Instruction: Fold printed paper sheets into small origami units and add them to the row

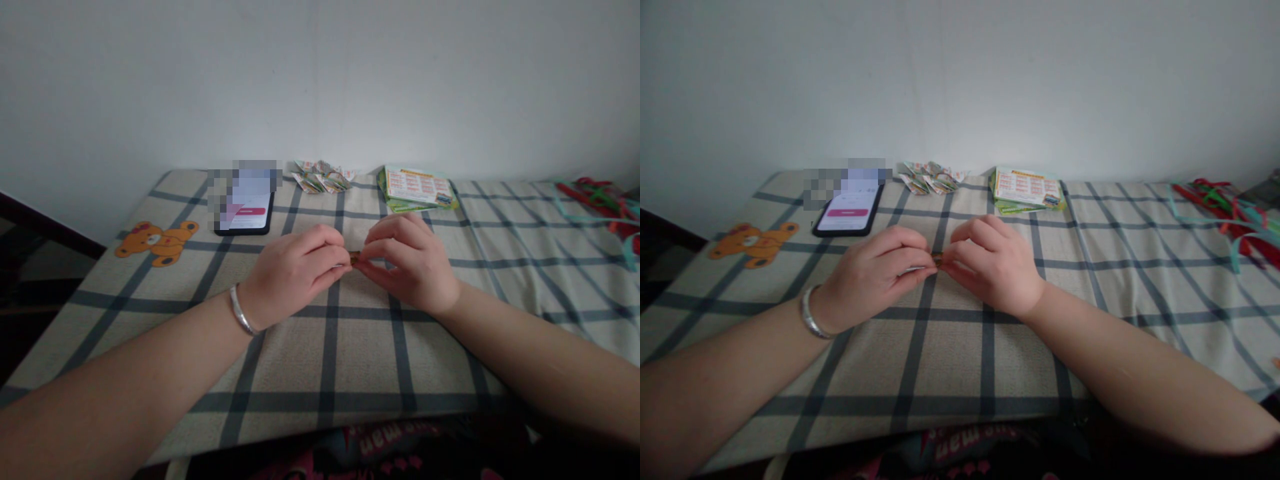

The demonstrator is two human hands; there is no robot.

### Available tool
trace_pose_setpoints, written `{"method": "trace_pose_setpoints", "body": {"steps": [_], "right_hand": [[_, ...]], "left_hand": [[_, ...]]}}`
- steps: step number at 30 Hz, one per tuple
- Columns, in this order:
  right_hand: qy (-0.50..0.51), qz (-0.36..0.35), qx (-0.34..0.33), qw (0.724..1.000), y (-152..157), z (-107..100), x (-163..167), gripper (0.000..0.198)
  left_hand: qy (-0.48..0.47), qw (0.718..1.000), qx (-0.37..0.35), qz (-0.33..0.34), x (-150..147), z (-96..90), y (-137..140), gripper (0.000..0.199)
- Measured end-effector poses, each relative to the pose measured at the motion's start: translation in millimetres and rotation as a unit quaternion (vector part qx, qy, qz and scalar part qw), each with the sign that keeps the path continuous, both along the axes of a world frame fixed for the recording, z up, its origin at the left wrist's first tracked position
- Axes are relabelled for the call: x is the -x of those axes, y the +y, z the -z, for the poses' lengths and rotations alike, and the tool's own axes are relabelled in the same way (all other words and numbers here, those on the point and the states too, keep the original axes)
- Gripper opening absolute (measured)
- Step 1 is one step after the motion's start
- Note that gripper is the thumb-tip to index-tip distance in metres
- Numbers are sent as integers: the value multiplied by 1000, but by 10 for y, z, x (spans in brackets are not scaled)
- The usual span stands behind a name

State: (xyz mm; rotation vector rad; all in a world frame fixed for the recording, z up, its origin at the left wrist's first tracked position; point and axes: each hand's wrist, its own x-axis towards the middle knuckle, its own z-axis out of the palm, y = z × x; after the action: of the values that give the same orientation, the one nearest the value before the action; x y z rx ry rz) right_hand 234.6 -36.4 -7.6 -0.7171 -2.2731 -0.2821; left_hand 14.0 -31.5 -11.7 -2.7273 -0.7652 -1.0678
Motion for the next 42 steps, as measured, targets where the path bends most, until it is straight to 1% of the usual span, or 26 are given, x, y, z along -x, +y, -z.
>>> {"method": "trace_pose_setpoints", "body": {"steps": [4, 7, 9, 12, 14, 16, 21, 27, 31, 37, 42], "right_hand": [[-34, -4, -22, 999, -28, -22, 26, 5], [-35, -9, -14, 999, -36, -27, 37, 5], [-33, -8, -4, 999, -31, -24, 34, 6], [-31, -12, 1, 999, -21, -18, 17, 7], [-31, -11, -4, 999, -15, -15, 4, 6], [-29, -5, -13, 999, -9, -10, -5, 4], [-20, 1, -28, 999, 15, 17, -10, 7], [-13, 14, -23, 1000, 30, 22, -14, 9], [-3, 10, 1, 1000, 37, 17, -10, 11], [28, 6, 58, 998, 39, 35, 15, 10], [10, 4, 95, 995, 36, 22, 31, 9]], "left_hand": [[5, 1000, -24, -2, -5, 14, -4, 6], [4, 999, -32, -1, -10, 11, -14, 8], [-5, 1000, -13, 13, -4, 2, -16, 13], [-21, 998, 41, 47, 15, -10, -12, 29], [-26, 996, 63, 52, 21, -13, -7, 35], [-26, 997, 67, 41, 15, -13, -7, 33], [-14, 998, 53, 17, -17, -7, -15, 13], [-9, 999, 31, 15, -11, 3, -9, 8], [-3, 999, 35, 18, -11, 7, -3, 6], [-11, 999, 42, 14, -20, 43, 26, 7], [-7, 998, 54, 5, -15, 56, 25, 9]]}}
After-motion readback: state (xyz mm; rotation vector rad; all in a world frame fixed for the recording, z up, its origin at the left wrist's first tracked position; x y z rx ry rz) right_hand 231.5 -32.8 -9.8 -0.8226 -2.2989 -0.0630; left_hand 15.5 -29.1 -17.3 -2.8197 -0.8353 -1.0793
